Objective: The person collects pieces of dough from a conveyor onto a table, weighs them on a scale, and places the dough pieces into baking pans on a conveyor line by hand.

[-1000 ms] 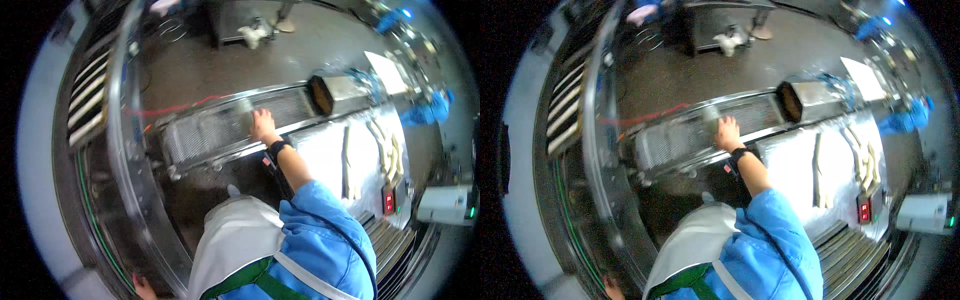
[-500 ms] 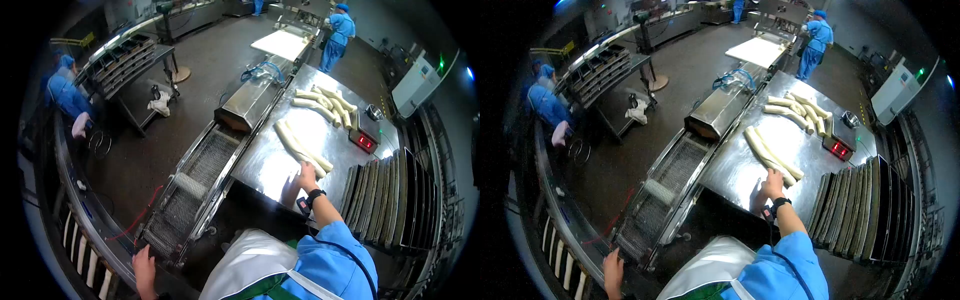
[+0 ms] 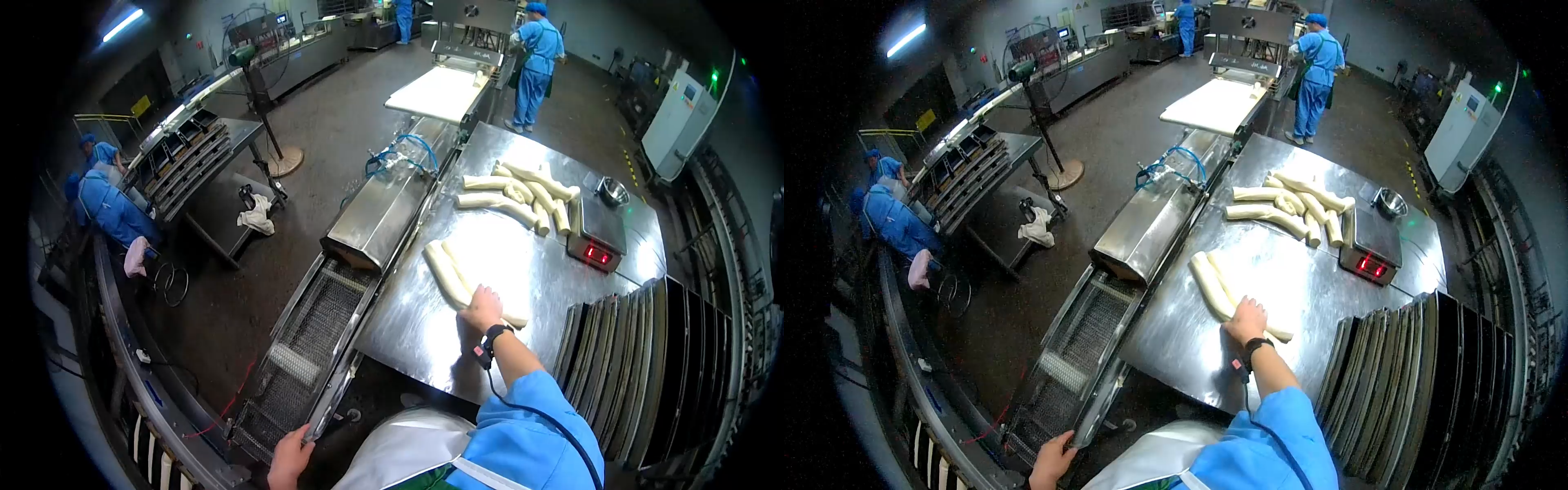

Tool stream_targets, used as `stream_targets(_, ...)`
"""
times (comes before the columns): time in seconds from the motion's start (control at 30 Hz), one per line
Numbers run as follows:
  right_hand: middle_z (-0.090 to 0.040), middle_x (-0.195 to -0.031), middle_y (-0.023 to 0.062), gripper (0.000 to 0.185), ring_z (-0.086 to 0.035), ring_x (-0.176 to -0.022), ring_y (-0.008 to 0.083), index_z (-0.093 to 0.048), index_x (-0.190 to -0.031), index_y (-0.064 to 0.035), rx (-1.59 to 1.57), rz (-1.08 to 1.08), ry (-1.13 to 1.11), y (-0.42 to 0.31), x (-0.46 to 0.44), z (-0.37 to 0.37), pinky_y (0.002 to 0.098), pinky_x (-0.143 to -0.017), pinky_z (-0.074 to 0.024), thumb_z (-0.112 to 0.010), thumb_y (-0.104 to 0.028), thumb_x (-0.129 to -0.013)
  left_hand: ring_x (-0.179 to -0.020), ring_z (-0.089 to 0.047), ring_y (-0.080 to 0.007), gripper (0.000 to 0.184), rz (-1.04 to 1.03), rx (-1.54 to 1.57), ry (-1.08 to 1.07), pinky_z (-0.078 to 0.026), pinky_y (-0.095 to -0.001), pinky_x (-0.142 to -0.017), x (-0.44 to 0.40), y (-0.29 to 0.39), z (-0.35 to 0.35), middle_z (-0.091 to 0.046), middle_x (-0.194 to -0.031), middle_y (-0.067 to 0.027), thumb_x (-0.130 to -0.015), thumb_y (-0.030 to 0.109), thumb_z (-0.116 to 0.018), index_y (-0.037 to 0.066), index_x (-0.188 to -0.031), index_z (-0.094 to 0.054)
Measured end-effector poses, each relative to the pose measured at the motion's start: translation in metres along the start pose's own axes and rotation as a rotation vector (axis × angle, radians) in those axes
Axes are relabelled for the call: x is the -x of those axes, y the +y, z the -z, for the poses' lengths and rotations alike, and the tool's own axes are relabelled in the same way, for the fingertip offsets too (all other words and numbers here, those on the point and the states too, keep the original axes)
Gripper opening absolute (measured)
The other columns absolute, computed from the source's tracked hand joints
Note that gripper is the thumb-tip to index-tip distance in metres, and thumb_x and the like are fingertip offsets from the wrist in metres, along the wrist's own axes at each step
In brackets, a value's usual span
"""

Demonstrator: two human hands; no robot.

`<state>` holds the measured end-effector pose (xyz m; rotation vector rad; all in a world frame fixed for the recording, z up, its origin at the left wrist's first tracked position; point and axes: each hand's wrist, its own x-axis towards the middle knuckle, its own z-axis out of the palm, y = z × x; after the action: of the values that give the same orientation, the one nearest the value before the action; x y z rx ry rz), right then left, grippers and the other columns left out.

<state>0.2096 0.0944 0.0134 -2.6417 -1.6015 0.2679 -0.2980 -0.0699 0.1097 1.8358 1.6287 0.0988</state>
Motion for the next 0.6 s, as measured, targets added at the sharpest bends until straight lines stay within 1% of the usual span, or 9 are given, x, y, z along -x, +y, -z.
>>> stream_targets(0.03,-0.056,-0.110,0.0179,0.072,-0.055,-0.105,0.0332,-0.047,-0.116,-0.0011,-0.013,0.026,-0.028,-0.006,0.003,0.003,0.0439,-0.088,-0.0452,-0.078,-0.042,-0.064,-0.099,-0.058,-0.0378,0.047,0.115,0.007,-0.035,-0.046,-0.0417,-0.086,0.001,0.010,0.006,-0.061,-0.108,-0.0215,-0.079,0.013,-0.065,0.005,-0.124,-0.055)
stream_targets(0.07,-0.055,-0.113,0.0162,0.076,-0.052,-0.108,0.0318,-0.045,-0.123,-0.0010,-0.039,0.029,-0.078,-0.013,0.008,0.008,0.0440,-0.091,-0.0409,-0.077,-0.039,-0.066,-0.099,-0.058,-0.0375,0.047,0.231,0.015,-0.071,-0.046,-0.0417,-0.086,0.003,0.016,0.008,-0.061,-0.108,-0.0210,-0.079,0.013,-0.065,0.006,-0.124,-0.055)
stream_targets(0.17,-0.055,-0.110,0.0187,0.088,-0.054,-0.104,0.0334,-0.034,-0.136,0.0020,-0.058,0.198,0.022,-0.025,0.021,-0.012,0.0453,-0.089,-0.0428,-0.074,-0.040,-0.069,-0.098,-0.059,-0.0367,0.048,0.202,-0.030,0.016,-0.047,-0.0417,-0.084,0.003,0.009,0.005,-0.061,-0.106,-0.0202,-0.078,0.013,-0.065,0.007,-0.124,-0.054)
stream_targets(0.27,-0.055,-0.108,0.0187,0.087,-0.053,-0.103,0.0331,-0.034,-0.137,0.0009,-0.047,0.302,0.025,-0.041,0.038,-0.013,0.0445,-0.090,-0.0403,-0.073,-0.036,-0.068,-0.096,-0.059,-0.0369,0.048,0.182,-0.096,0.050,-0.048,-0.0421,-0.082,0.000,0.027,0.008,-0.061,-0.106,-0.0207,-0.079,0.012,-0.065,0.007,-0.125,-0.053)
stream_targets(0.33,-0.054,-0.110,0.0174,0.086,-0.051,-0.106,0.0331,-0.033,-0.137,-0.0004,-0.059,0.334,0.006,-0.041,0.047,-0.014,0.0472,-0.094,-0.0379,-0.071,-0.036,-0.068,-0.099,-0.058,-0.0377,0.047,0.149,-0.009,0.039,-0.047,-0.0428,-0.083,0.000,0.035,0.008,-0.061,-0.106,-0.0210,-0.079,0.012,-0.065,0.007,-0.125,-0.053)
stream_targets(0.43,-0.048,-0.123,0.0181,0.085,-0.043,-0.118,0.0353,-0.030,-0.140,-0.0046,-0.145,0.461,0.015,-0.030,0.074,-0.002,0.0571,-0.104,-0.0246,-0.069,-0.034,-0.071,-0.100,-0.058,-0.0386,0.047,0.126,0.022,0.048,-0.046,-0.0422,-0.084,0.004,0.030,0.006,-0.061,-0.107,-0.0217,-0.079,0.012,-0.064,0.006,-0.125,-0.053)
stream_targets(0.47,-0.048,-0.123,0.0181,0.085,-0.043,-0.118,0.0353,-0.030,-0.140,-0.0046,-0.145,0.462,0.015,-0.022,0.084,-0.002,0.0571,-0.104,-0.0246,-0.069,-0.034,-0.071,-0.100,-0.058,-0.0386,0.047,0.126,0.023,0.048,-0.046,-0.0422,-0.084,0.008,0.026,0.006,-0.061,-0.107,-0.0217,-0.079,0.012,-0.064,0.006,-0.125,-0.053)
stream_targets(0.53,-0.047,-0.124,0.0183,0.088,-0.043,-0.117,0.0329,-0.032,-0.139,-0.0030,0.023,0.400,0.121,-0.006,0.102,0.001,0.0576,-0.101,-0.0262,-0.069,-0.043,-0.070,-0.100,-0.058,-0.0392,0.047,0.150,0.074,0.106,-0.046,-0.0414,-0.085,0.017,0.013,0.006,-0.060,-0.108,-0.0225,-0.079,0.011,-0.064,0.005,-0.124,-0.054)
stream_targets(0.6,-0.052,-0.114,0.0174,0.088,-0.048,-0.108,0.0319,-0.034,-0.138,-0.0025,0.005,0.325,0.062,0.008,0.118,0.013,0.0509,-0.093,-0.0328,-0.069,-0.045,-0.069,-0.100,-0.058,-0.0392,0.047,0.164,0.072,0.131,-0.046,-0.0414,-0.085,0.030,-0.006,0.001,-0.060,-0.109,-0.0228,-0.079,0.011,-0.064,0.004,-0.124,-0.054)
